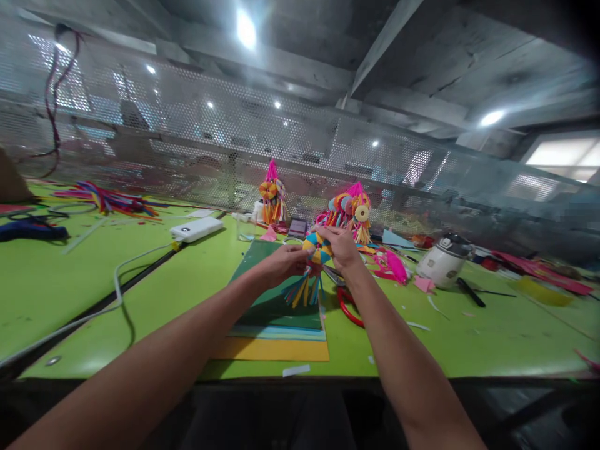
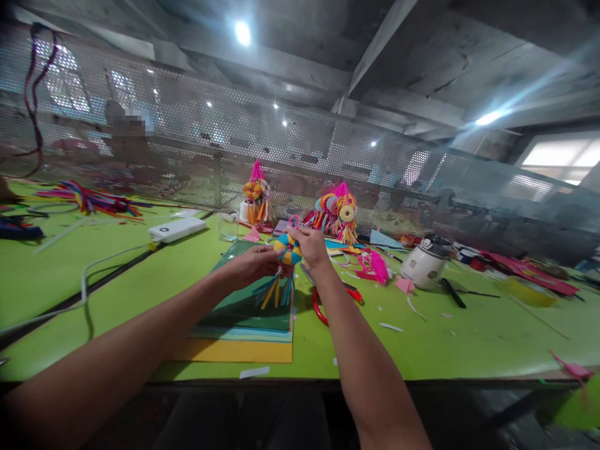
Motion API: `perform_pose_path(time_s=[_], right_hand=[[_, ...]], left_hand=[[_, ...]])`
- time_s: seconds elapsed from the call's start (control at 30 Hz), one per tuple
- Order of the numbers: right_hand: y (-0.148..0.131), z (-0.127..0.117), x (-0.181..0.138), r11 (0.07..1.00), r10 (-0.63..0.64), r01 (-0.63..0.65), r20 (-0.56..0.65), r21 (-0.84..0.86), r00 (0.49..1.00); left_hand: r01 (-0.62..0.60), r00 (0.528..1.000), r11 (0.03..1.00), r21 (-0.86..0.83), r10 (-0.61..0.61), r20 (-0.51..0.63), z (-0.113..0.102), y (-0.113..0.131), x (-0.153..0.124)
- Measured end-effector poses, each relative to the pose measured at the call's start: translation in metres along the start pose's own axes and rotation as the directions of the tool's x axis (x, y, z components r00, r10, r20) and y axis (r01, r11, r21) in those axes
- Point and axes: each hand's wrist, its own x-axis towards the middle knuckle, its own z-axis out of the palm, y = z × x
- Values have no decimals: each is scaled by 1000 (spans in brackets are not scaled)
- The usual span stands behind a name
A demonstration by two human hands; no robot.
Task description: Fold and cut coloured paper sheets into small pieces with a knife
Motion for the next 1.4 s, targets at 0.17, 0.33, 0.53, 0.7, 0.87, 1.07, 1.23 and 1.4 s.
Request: perform_pose_path(time_s=[0.17,0.33,0.53,0.7,0.87,1.07,1.23,1.4], right_hand=[[0,6,-2,995,23,-25,21,97,1000],[6,14,-6,990,22,-34,83,135,996],[7,18,-10,982,62,-73,68,172,996],[3,16,-9,976,119,-132,84,171,989],[1,13,-6,984,110,-113,34,135,993],[2,11,-6,984,103,-109,48,143,994],[1,12,-6,969,131,-142,67,203,989],[4,13,-3,950,189,-199,64,240,980]], left_hand=[[2,997,999,-43,-6,-73,3,6,1],[-76,987,997,-21,73,-143,7,8,0],[-72,975,996,-54,59,-213,8,6,3],[-63,974,995,-79,44,-221,10,7,2],[-65,977,995,-71,50,-206,12,7,2],[-65,978,994,-92,45,-203,14,8,2],[-46,980,993,-111,23,-199,16,10,1],[-58,977,991,-118,33,-209,12,14,2]])
